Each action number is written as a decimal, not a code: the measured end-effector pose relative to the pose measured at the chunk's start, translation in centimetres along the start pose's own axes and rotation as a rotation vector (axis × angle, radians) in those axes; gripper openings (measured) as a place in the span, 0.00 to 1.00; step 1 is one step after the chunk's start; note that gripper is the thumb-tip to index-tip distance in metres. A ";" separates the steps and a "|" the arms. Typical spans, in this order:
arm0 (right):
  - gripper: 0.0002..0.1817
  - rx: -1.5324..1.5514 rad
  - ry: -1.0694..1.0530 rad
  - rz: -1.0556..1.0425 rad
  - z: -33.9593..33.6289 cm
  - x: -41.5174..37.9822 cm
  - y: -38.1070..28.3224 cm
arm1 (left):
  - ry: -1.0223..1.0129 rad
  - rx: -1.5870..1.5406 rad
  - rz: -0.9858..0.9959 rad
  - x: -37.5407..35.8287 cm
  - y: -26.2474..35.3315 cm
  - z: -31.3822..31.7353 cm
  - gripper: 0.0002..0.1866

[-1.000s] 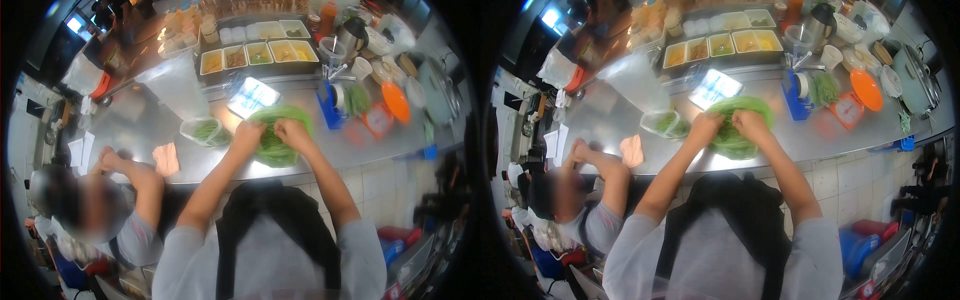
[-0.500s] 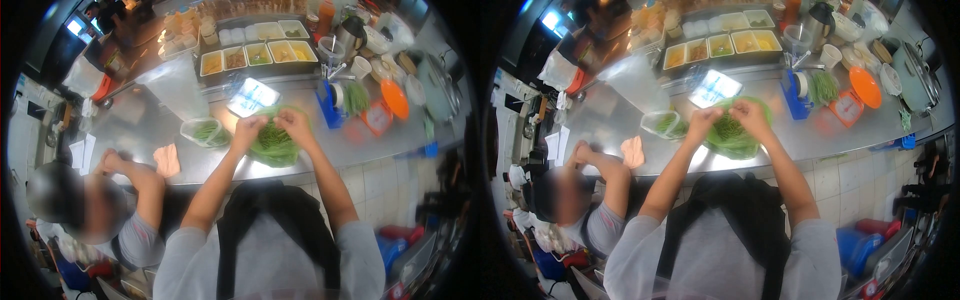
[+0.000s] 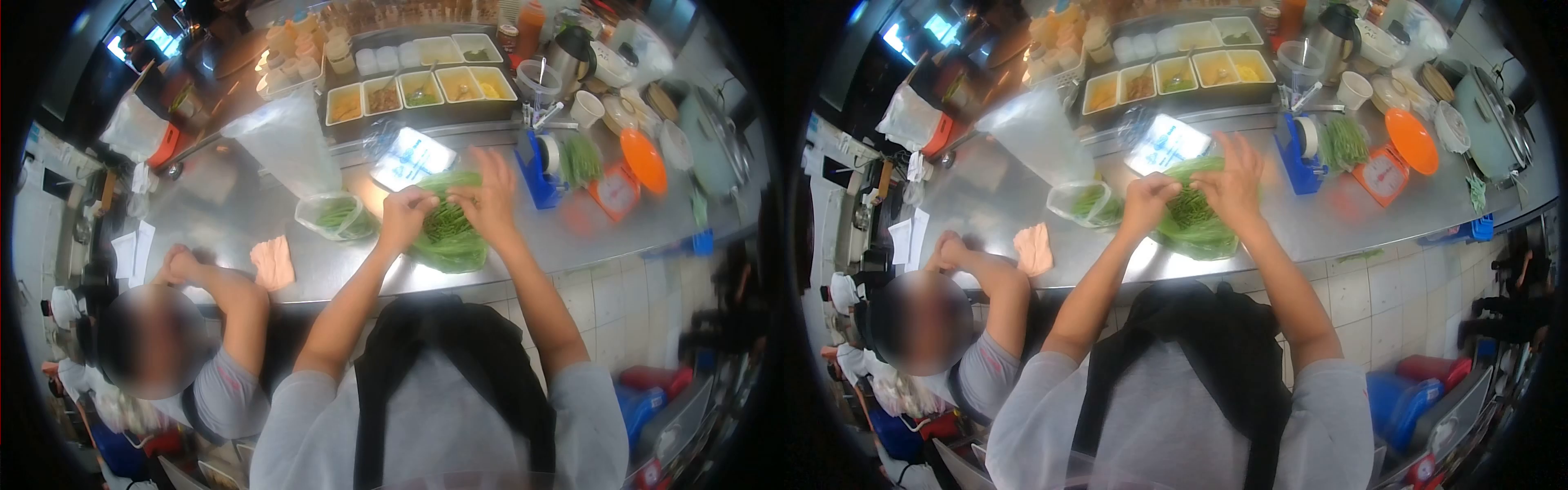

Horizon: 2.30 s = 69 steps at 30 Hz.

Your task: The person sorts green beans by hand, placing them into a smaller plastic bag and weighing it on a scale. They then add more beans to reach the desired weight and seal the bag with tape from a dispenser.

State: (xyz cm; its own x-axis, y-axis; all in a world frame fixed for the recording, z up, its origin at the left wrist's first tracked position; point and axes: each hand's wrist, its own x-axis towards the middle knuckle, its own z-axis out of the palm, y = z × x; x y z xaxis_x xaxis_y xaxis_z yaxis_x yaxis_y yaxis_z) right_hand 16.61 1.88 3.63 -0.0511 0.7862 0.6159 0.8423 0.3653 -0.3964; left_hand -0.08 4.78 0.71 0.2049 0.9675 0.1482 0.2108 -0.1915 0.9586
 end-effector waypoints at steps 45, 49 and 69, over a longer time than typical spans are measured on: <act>0.11 0.814 -0.085 0.702 3.5 -0.6 3.3 | -0.306 0.100 -0.280 0.8 -0.3 0.1 0.08; 0.08 1.561 -0.260 1.122 3.8 -1.0 4.3 | -0.201 -0.043 -0.074 1.2 0.8 0.3 0.05; 0.11 0.694 -0.414 0.465 4.2 -0.8 2.9 | 0.017 0.336 0.341 1.6 2.1 0.8 0.05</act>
State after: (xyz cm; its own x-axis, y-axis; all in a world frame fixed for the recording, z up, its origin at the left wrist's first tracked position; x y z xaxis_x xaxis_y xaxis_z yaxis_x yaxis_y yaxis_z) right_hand 16.85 4.40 -0.94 -0.0887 0.9946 0.0547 0.3239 0.0808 -0.9426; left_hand 1.40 5.80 2.75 0.3009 0.8420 0.4478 0.4323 -0.5390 0.7230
